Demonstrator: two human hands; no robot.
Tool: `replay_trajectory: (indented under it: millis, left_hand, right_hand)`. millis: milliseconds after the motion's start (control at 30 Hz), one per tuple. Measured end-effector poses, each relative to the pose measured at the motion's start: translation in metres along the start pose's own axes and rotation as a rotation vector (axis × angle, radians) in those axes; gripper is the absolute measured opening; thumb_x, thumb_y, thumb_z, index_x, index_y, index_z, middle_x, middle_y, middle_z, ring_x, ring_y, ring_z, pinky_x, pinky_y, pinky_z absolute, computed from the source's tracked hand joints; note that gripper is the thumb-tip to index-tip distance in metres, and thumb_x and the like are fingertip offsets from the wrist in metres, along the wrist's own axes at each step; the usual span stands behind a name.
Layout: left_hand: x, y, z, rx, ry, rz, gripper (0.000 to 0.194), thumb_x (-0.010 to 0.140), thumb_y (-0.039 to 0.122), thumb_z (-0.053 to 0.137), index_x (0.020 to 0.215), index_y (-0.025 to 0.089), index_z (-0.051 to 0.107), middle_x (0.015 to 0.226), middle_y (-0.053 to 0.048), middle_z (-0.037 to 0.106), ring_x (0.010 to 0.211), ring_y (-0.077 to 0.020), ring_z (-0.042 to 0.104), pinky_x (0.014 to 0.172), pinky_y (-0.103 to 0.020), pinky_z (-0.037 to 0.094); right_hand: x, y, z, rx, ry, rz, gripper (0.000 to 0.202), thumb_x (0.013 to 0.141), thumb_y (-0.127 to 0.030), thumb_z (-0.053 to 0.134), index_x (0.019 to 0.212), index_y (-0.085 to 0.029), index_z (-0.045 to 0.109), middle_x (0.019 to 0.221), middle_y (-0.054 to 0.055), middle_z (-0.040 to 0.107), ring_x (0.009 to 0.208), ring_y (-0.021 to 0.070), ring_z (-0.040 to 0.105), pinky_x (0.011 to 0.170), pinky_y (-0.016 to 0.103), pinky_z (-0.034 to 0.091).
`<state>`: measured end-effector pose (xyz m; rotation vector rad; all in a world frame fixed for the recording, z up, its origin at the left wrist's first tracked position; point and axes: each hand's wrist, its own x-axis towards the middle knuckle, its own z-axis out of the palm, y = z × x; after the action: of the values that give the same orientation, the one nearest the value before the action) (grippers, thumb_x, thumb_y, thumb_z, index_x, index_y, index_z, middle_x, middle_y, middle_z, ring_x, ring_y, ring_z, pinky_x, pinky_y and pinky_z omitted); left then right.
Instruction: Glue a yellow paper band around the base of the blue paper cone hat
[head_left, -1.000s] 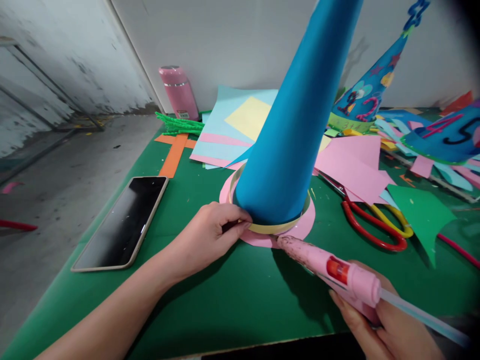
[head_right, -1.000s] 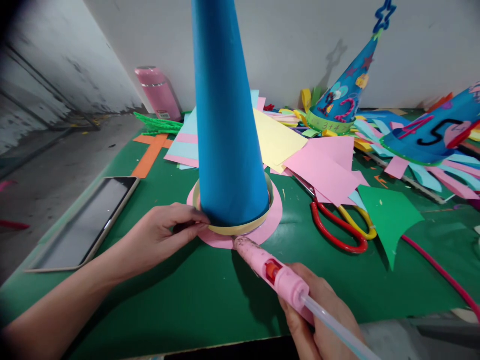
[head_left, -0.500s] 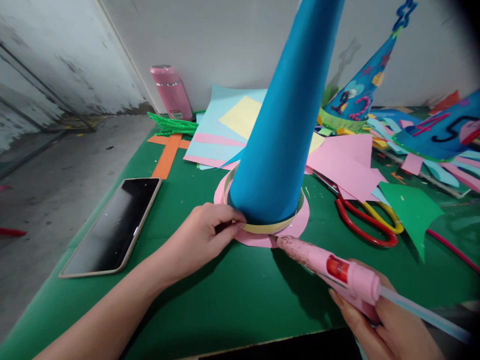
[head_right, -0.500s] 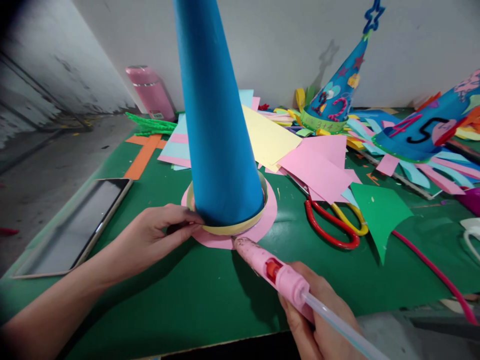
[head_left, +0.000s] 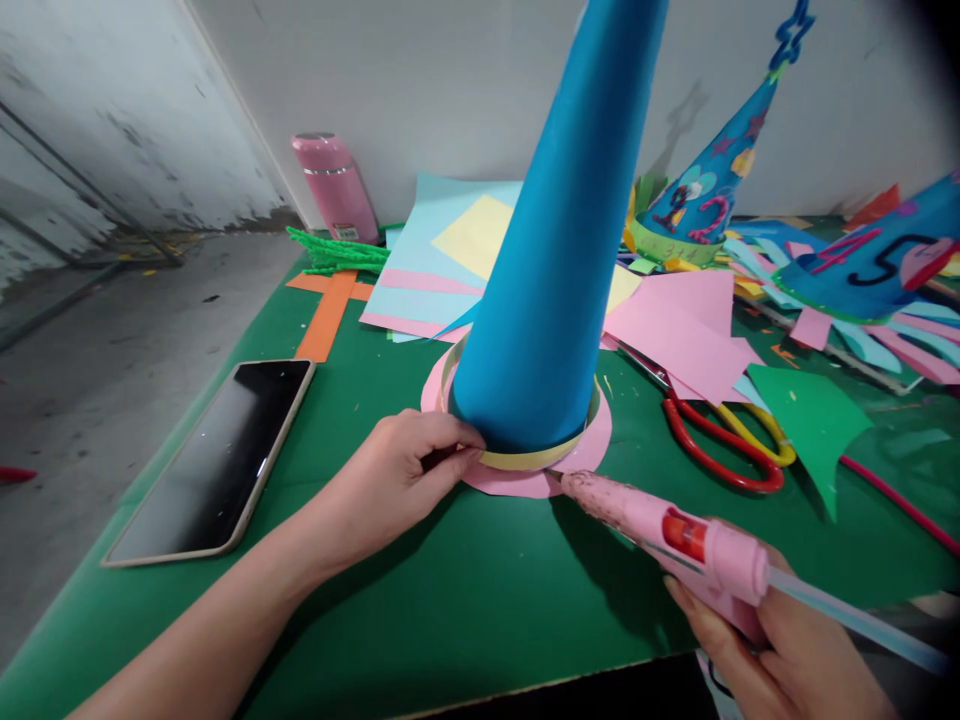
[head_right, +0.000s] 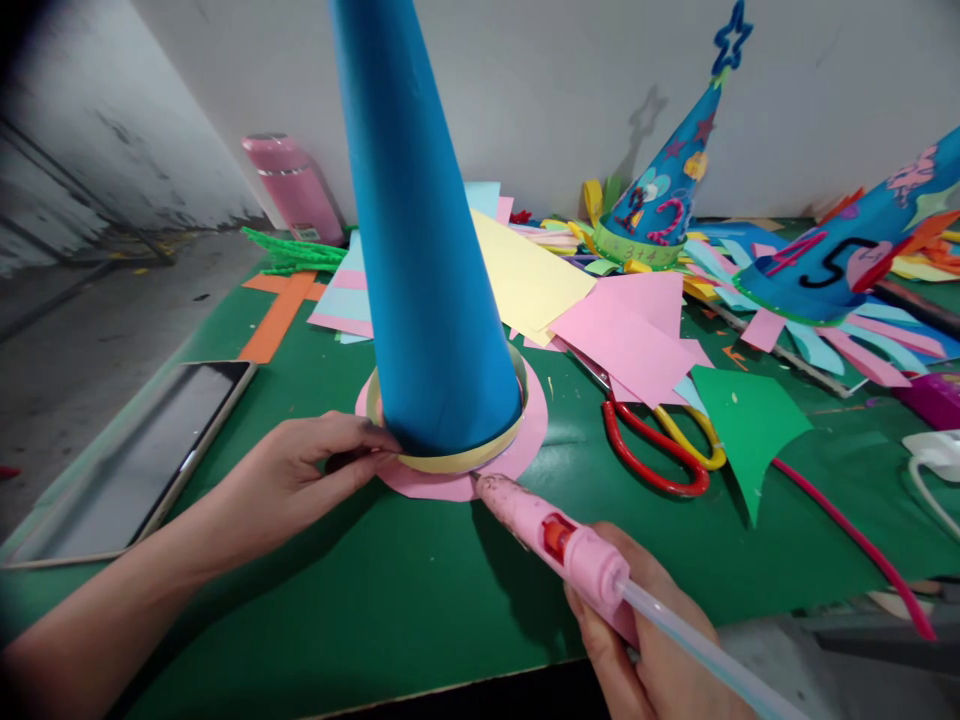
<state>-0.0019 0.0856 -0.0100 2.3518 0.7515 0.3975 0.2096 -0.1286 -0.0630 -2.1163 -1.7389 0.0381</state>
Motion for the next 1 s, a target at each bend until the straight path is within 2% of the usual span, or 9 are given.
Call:
replay_trajectory:
  millis: [133,633,833,933,1000]
  left_hand:
    - [0.001,0.000,0.000,0.001,-0.002,0.004,0.019,0.079,0.022,0.047,0.080,0.020,0.065,0.080,-0.001,0.068,0.073,-0.0165,0.061,0.064,-0.025,0.046]
    - [0.000,-0.001,0.000,0.017,-0.003,-0.009,0.019,0.079,0.023,0.047,0.082,0.020,0.065,0.082,-0.002,0.068,0.075,-0.0171,0.061,0.067,-0.026,0.046]
    - [-0.001,-0.002,0.000,0.019,-0.005,-0.011,0.019,0.079,0.024,0.047,0.083,0.020,0.065,0.083,-0.002,0.068,0.077,-0.0174,0.061,0.068,-0.026,0.047]
    - [-0.001,-0.003,0.001,0.025,-0.003,-0.006,0.019,0.079,0.024,0.047,0.084,0.020,0.065,0.083,-0.002,0.068,0.077,-0.0175,0.061,0.068,-0.026,0.046]
    - [-0.001,-0.002,0.001,0.028,0.002,-0.003,0.019,0.079,0.023,0.047,0.084,0.020,0.065,0.083,-0.002,0.068,0.077,-0.0172,0.061,0.068,-0.026,0.046]
  right_hand:
    - [0.001,0.000,-0.003,-0.003,-0.007,0.006,0.021,0.081,-0.034,0.047,0.097,-0.021,0.049,0.079,0.004,0.065,0.067,0.0183,0.065,0.053,0.021,0.053]
    - [-0.003,0.005,-0.006,-0.015,-0.015,0.084,0.024,0.081,-0.034,0.047,0.102,-0.021,0.048,0.083,0.004,0.065,0.073,0.0193,0.064,0.057,0.023,0.052]
    - [-0.002,0.008,-0.007,-0.032,0.059,0.061,0.028,0.081,-0.036,0.046,0.103,-0.020,0.046,0.083,0.005,0.065,0.067,0.0195,0.064,0.052,0.024,0.051]
    - [-0.005,0.014,-0.005,-0.020,0.092,0.083,0.021,0.079,-0.038,0.049,0.094,-0.023,0.049,0.072,0.002,0.065,0.057,0.0180,0.063,0.043,0.023,0.049]
    - [-0.005,0.016,-0.004,-0.025,0.107,0.094,0.018,0.078,-0.037,0.051,0.090,-0.024,0.049,0.071,0.001,0.065,0.057,0.0178,0.064,0.043,0.022,0.049]
